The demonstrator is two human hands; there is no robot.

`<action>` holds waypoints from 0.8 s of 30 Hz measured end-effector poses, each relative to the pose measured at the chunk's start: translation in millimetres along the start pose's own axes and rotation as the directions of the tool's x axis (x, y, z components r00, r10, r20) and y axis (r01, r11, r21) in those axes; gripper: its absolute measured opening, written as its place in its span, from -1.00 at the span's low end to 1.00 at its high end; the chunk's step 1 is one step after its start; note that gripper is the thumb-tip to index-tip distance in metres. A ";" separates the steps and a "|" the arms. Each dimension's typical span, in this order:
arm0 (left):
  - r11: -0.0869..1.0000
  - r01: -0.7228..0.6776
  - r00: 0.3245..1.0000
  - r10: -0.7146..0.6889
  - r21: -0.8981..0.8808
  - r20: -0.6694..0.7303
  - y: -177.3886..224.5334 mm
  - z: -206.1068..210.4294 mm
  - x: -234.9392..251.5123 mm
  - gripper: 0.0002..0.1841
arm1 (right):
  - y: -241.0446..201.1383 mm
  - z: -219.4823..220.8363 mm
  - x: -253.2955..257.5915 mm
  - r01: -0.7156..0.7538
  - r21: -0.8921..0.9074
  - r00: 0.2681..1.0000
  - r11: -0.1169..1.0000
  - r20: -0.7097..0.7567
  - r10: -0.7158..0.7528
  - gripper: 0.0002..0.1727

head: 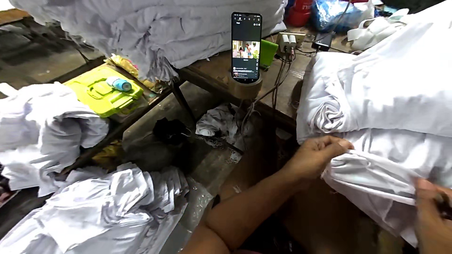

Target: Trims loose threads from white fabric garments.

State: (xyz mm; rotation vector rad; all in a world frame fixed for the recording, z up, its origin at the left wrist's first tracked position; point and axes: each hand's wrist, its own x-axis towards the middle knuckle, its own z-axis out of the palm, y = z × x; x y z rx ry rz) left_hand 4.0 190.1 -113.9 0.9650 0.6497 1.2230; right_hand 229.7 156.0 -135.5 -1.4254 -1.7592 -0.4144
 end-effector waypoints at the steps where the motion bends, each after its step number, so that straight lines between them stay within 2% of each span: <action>1: 1.000 -0.022 0.998 0.023 0.019 -0.050 -2.3 0.9 -0.8 -0.75 | 1.5 5.1 -0.4 -0.007 0.006 1.000 1.000 0.004 0.007 -0.60; 3: 0.992 -0.097 0.990 0.104 0.078 -0.096 -8.1 3.7 -3.9 -0.79 | -0.6 9.1 -0.9 -0.015 0.008 1.000 1.000 -0.007 0.015 -0.60; 4: 0.987 -0.131 0.987 0.139 0.090 -0.086 -10.6 4.7 -6.2 -0.91 | -2.5 8.9 -0.7 -0.033 0.010 0.999 0.999 -0.019 0.033 -0.61; 5: 0.984 -0.162 0.985 0.166 0.074 -0.049 -13.0 5.0 -8.5 -0.85 | -3.9 7.6 -0.6 -0.056 0.015 0.998 0.998 -0.028 0.057 -0.61; 6: 0.984 -0.177 0.984 0.177 0.027 -0.006 -14.4 5.1 -10.0 -0.72 | -4.5 6.2 -0.2 -0.071 0.018 0.997 0.997 -0.035 0.071 -0.62; 7: 0.983 -0.178 0.984 0.179 -0.041 0.021 -14.9 4.9 -10.3 -0.69 | -4.7 5.4 0.1 -0.080 0.017 0.996 0.997 -0.040 0.081 -0.62; 9: 0.977 -0.151 0.988 0.156 -0.154 0.016 -14.8 1.7 -7.3 -0.81 | -3.2 5.8 0.8 -0.094 0.009 0.995 0.996 -0.030 0.094 -0.60; 11: 0.979 -0.099 0.995 0.097 -0.179 -0.022 -14.5 -0.6 -2.3 -0.84 | 0.9 10.8 0.3 -0.095 0.023 0.995 0.995 -0.001 0.095 -0.57; 13: 0.995 -0.071 0.996 0.066 -0.074 -0.066 -12.7 3.2 -1.6 -0.83 | 3.6 16.6 -1.0 -0.100 0.051 0.995 0.994 0.022 0.099 -0.58; 14: 0.995 -0.096 0.993 0.099 0.036 -0.069 -11.9 5.5 -3.0 -0.89 | 3.8 18.2 -1.1 -0.103 0.059 0.995 0.993 0.023 0.102 -0.59; 15: 0.964 -0.178 0.980 0.192 0.197 -0.055 -15.0 6.5 -4.5 -0.76 | 3.5 19.2 -1.4 -0.103 0.064 0.995 0.993 0.023 0.102 -0.60; 16: 0.877 -0.287 0.948 0.317 0.385 -0.015 -20.9 5.5 -6.3 -0.59 | 2.4 19.7 -2.2 -0.105 0.067 0.994 0.992 0.021 0.104 -0.61; 17: 0.751 -0.383 0.899 0.437 0.537 0.030 -27.5 4.9 -7.7 -0.53 | 0.7 19.4 -3.0 -0.107 0.067 0.994 0.992 0.026 0.105 -0.62; 18: 0.636 -0.434 0.852 0.519 0.638 0.062 -32.8 4.7 -9.7 -0.57 | -1.2 18.4 -3.6 -0.108 0.069 0.994 0.992 0.036 0.106 -0.62; 19: 0.571 -0.446 0.828 0.556 0.689 0.075 -36.9 4.1 -13.2 -0.63 | -3.8 16.3 -3.9 -0.109 0.075 0.993 0.991 0.053 0.105 -0.64; 20: 0.553 -0.437 0.830 0.552 0.710 0.080 -40.6 2.4 -18.4 -0.67 | -6.3 13.3 -4.6 -0.114 0.082 0.991 0.990 0.074 0.109 -0.67; 22: 0.616 -0.359 0.897 0.436 0.701 0.076 -44.6 -4.3 -33.3 -0.69 | -10.4 5.9 -6.9 -0.136 0.090 0.984 0.987 0.129 0.123 -0.71; 24: 0.670 -0.318 0.925 0.375 0.671 0.063 -48.1 -13.2 -43.9 -0.69 | -12.9 -1.4 -8.7 -0.146 0.092 0.976 0.985 0.179 0.127 -0.65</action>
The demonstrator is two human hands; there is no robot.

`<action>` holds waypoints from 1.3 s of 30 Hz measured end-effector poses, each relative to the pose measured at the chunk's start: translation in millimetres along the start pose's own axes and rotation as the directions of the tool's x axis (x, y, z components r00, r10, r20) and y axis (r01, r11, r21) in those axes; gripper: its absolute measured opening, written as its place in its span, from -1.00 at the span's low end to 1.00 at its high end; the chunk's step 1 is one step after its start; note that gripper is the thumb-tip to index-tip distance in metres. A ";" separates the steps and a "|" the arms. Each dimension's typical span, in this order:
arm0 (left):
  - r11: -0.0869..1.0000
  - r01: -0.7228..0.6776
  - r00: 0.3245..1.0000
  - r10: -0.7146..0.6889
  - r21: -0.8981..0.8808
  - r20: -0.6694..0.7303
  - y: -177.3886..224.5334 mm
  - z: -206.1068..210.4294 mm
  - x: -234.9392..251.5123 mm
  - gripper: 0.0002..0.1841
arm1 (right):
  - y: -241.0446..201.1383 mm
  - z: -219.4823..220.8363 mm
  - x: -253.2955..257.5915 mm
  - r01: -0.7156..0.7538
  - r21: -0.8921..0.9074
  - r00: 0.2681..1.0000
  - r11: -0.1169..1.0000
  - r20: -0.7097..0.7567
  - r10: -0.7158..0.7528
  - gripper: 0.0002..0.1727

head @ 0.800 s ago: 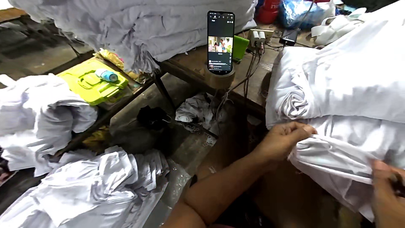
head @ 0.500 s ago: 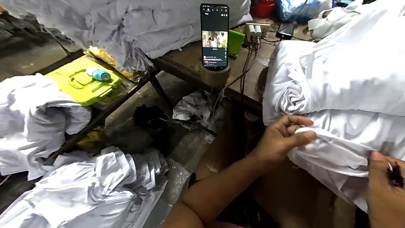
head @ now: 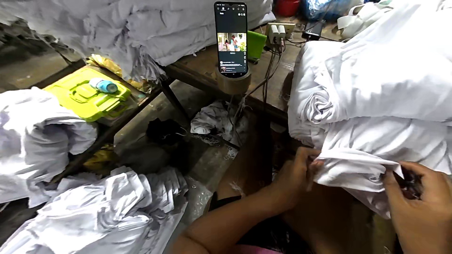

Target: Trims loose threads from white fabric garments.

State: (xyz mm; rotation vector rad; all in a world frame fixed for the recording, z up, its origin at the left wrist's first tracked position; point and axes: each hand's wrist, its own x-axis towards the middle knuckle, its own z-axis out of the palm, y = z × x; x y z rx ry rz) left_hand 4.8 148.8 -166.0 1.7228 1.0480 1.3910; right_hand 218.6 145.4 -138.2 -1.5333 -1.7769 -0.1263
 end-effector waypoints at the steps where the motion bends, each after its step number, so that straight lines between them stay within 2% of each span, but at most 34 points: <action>1: 1.000 0.006 1.000 -0.006 -0.007 -0.001 -1.3 -4.6 -3.0 -0.70 | -2.3 -3.5 -1.8 -0.002 0.003 1.000 1.000 0.022 0.002 -0.63; 4: 0.999 0.038 0.999 -0.039 0.025 0.025 4.2 -17.5 -4.5 -0.71 | -15.2 -14.7 -5.9 0.011 0.015 0.998 1.000 0.069 -0.012 -0.59; 6: 0.990 0.037 0.998 -0.044 0.135 0.054 7.2 -22.8 -6.3 -0.73 | -21.7 -21.4 -9.2 0.042 0.035 0.994 0.999 0.097 -0.045 -0.57; 9: 0.952 -0.033 0.998 0.016 0.304 0.058 0.5 -29.5 -14.9 -0.78 | -29.7 -29.5 -15.6 0.059 0.071 0.988 0.996 0.138 -0.069 -0.54; 12: 0.934 -0.119 0.992 0.124 0.337 0.007 -5.9 -33.7 -21.1 -0.79 | -34.9 -30.4 -20.5 0.100 0.124 0.980 0.987 0.158 -0.119 -0.44; 15: 0.946 -0.225 0.969 0.242 0.234 -0.050 -7.0 -34.4 -17.5 -0.82 | -45.0 -29.4 -23.4 0.159 0.175 0.966 0.972 0.173 -0.190 -0.45; 18: 0.972 -0.223 0.970 0.228 0.068 -0.083 -9.7 -33.7 -12.9 -0.83 | -51.5 -27.4 -27.2 0.193 0.210 0.959 0.958 0.164 -0.230 -0.55; 21: 0.977 -0.058 0.998 0.054 -0.207 -0.021 -7.2 -32.8 -14.7 -0.79 | -53.3 -27.6 -28.5 0.196 0.247 0.962 0.949 0.138 -0.235 -0.54; 23: 0.910 0.086 0.996 -0.081 -0.406 0.030 -0.4 -29.3 -17.1 -0.81 | -53.6 -26.9 -29.6 0.187 0.289 0.963 0.939 0.135 -0.233 -0.53; 25: 0.865 0.120 0.989 -0.144 -0.488 -0.014 3.2 -21.8 -17.8 -0.91 | -54.0 -23.4 -31.2 0.184 0.336 0.963 0.924 0.125 -0.237 -0.55; 26: 0.864 0.102 0.987 -0.151 -0.493 -0.059 3.4 -17.3 -16.8 -0.91 | -54.2 -20.6 -32.3 0.191 0.353 0.964 0.916 0.109 -0.243 -0.55; 28: 0.898 0.058 0.983 -0.127 -0.435 -0.132 2.0 -9.9 -13.5 -0.70 | -54.8 -14.5 -34.2 0.199 0.373 0.966 0.906 0.078 -0.245 -0.55; 30: 0.941 -0.001 0.980 -0.066 -0.339 -0.186 -2.5 -3.1 -10.9 -0.58 | -55.0 -8.6 -35.7 0.198 0.393 0.968 0.898 0.064 -0.241 -0.55; 32: 0.961 -0.043 0.973 -0.021 -0.272 -0.229 -6.5 1.8 -9.2 -0.63 | -54.6 -2.4 -36.2 0.208 0.401 0.967 0.892 0.055 -0.250 -0.55; 36: 0.940 -0.108 0.956 0.008 -0.324 -0.295 -12.8 -0.3 -7.7 -0.97 | -52.9 9.0 -37.2 0.252 0.340 0.959 0.906 0.037 -0.281 -0.56; 39: 0.937 -0.123 0.968 0.041 -0.326 -0.246 -13.3 -9.5 -14.4 -0.84 | -51.2 15.2 -38.0 0.289 0.263 0.952 0.921 0.020 -0.304 -0.58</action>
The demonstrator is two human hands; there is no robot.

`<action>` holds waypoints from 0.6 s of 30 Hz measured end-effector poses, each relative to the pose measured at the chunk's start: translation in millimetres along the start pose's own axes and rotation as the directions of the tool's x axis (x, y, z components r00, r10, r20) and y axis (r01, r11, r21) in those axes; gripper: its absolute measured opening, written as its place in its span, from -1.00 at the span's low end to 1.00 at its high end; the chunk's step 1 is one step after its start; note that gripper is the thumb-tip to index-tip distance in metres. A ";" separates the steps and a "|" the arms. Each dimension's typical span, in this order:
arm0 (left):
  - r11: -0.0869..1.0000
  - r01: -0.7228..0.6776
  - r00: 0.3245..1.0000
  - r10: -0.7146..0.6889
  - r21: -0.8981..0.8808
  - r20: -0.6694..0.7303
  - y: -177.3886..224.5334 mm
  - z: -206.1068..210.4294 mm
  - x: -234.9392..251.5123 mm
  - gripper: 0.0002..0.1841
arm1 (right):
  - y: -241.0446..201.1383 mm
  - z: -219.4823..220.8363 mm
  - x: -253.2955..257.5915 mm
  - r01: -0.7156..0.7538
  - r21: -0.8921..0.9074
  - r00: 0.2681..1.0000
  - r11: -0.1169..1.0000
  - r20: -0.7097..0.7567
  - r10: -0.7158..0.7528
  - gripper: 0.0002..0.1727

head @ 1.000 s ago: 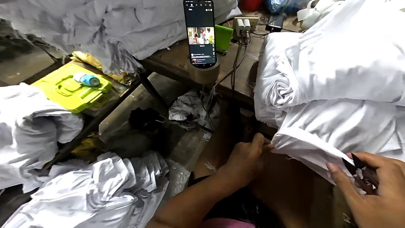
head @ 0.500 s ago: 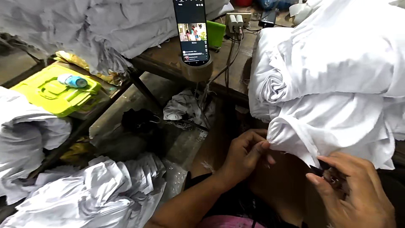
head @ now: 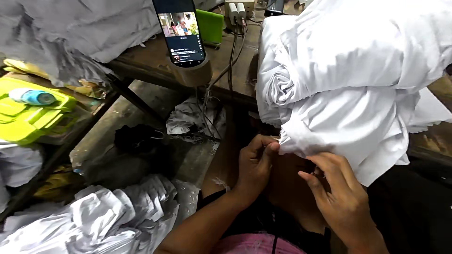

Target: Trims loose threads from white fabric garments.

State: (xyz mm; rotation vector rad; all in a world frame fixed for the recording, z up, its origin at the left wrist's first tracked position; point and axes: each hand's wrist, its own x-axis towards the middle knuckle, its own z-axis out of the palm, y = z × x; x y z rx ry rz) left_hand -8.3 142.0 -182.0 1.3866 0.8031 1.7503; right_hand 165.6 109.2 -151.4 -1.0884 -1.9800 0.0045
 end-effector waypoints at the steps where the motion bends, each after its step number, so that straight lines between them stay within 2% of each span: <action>1: 1.000 -0.004 1.000 0.004 -0.005 0.028 2.6 -3.3 -1.9 -0.81 | 0.1 1.0 0.3 0.003 -0.018 1.000 1.000 -0.003 -0.003 -0.59; 3: 0.998 0.018 0.997 -0.013 -0.061 0.082 8.0 -9.1 -4.5 -0.79 | -0.5 3.0 0.9 0.003 -0.038 1.000 0.999 -0.021 -0.003 -0.60; 7: 0.940 0.202 0.968 -0.149 -0.276 0.202 18.0 -16.3 -4.2 -0.78 | -2.1 4.5 4.5 -0.002 -0.068 0.999 0.998 -0.051 -0.002 -0.61; 9: 0.912 0.245 0.958 -0.175 -0.328 0.228 20.2 -17.1 -2.9 -0.79 | -2.7 5.1 7.1 -0.002 -0.083 0.998 0.997 -0.057 -0.002 -0.62; 10: 0.922 0.227 0.962 -0.162 -0.312 0.221 20.3 -16.3 -3.0 -0.80 | -3.3 5.6 8.5 0.005 -0.098 0.998 0.995 -0.061 -0.011 -0.63; 13: 0.992 0.069 0.980 -0.049 -0.101 0.194 19.5 -12.1 -6.2 -0.79 | -8.9 8.0 13.5 0.039 -0.164 0.998 0.986 -0.051 -0.048 -0.66; 15: 1.000 -0.011 0.979 0.016 -0.027 0.202 17.6 -9.2 -7.9 -0.76 | -11.3 11.3 16.9 0.064 -0.200 0.997 0.978 -0.040 -0.073 -0.68; 18: 1.000 0.013 0.984 -0.014 0.002 0.180 16.8 -5.0 -5.2 -0.78 | -6.3 13.3 20.9 0.040 -0.167 0.997 0.985 -0.063 -0.051 -0.71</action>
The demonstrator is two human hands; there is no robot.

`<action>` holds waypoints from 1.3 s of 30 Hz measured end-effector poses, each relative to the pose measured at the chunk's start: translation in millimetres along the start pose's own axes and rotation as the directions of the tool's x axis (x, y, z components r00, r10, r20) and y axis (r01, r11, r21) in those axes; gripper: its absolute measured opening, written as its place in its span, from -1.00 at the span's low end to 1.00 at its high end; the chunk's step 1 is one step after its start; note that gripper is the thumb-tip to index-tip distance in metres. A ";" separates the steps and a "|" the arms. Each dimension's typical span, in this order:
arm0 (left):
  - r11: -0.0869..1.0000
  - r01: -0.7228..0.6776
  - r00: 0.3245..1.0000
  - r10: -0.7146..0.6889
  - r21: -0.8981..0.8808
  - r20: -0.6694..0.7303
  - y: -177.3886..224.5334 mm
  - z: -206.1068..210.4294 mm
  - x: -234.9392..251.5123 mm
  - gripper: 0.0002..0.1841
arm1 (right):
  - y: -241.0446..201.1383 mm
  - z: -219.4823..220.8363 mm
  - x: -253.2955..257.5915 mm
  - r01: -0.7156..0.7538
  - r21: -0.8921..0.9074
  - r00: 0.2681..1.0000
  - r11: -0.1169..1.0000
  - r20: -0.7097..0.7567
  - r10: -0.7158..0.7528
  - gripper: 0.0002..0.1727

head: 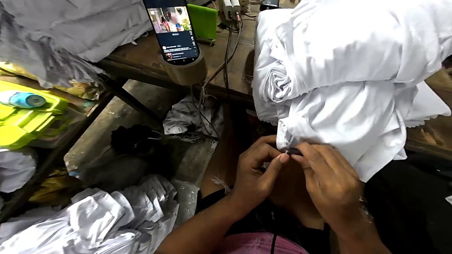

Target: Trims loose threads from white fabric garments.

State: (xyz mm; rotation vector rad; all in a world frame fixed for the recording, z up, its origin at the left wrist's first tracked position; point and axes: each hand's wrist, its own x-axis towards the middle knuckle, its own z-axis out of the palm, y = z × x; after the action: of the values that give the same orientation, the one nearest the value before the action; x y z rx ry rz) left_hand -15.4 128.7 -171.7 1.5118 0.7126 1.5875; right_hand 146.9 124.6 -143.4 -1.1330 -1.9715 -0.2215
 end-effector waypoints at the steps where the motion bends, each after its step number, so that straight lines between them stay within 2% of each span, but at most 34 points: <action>1: 0.999 0.037 0.999 -0.037 0.016 -0.024 0.1 1.3 3.1 -0.81 | 3.0 -1.0 0.9 -0.027 0.028 1.000 0.999 -0.004 0.027 -0.69; 3: 0.987 0.121 0.990 -0.113 0.101 -0.079 0.2 3.6 12.1 -0.82 | 8.1 -4.0 2.6 -0.078 0.099 0.997 0.992 -0.011 0.080 -0.68; 5: 0.952 0.192 0.978 -0.166 0.240 -0.122 0.2 4.5 22.9 -0.74 | 11.1 -6.0 2.8 -0.107 0.136 0.994 0.985 -0.014 0.110 -0.67; 8: 0.935 0.138 0.988 -0.106 0.328 -0.114 -2.9 2.7 31.2 -0.80 | 13.1 -5.1 0.7 -0.083 0.133 0.996 0.988 -0.008 0.085 -0.66; 11: 0.970 0.044 0.999 -0.038 0.239 -0.027 -0.2 -3.3 22.8 -0.77 | 13.7 -1.4 -2.9 -0.034 0.090 0.999 0.995 0.013 0.033 -0.66; 15: 0.986 0.035 0.999 -0.041 0.163 0.035 6.9 -14.6 9.5 -0.72 | 9.1 2.6 -5.4 -0.009 0.037 1.000 0.999 0.007 0.008 -0.65; 19: 0.994 0.044 0.998 -0.049 0.102 0.040 10.9 -15.5 8.3 -0.72 | 2.5 4.9 -3.0 0.028 -0.010 1.000 1.000 -0.004 -0.028 -0.65; 24: 0.995 -0.034 0.999 0.030 0.098 0.044 8.5 -10.4 6.7 -0.72 | -0.9 4.1 0.6 0.069 -0.039 0.998 0.997 0.000 -0.069 -0.69; 29: 0.999 0.041 0.999 -0.041 0.017 -0.012 8.6 -13.7 6.6 -0.72 | 1.5 2.3 -0.4 0.055 -0.034 0.998 0.998 0.002 -0.055 -0.65; 39: 0.990 -0.073 0.997 0.073 0.118 0.008 6.7 -7.7 4.5 -0.73 | 2.6 0.7 -1.1 0.050 -0.031 0.999 0.998 -0.002 -0.050 -0.66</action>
State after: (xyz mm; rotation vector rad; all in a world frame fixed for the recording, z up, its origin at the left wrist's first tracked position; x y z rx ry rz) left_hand -23.9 130.0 -164.6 1.6429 0.7686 1.6205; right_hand 148.8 125.8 -145.3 -1.1028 -2.0016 -0.2813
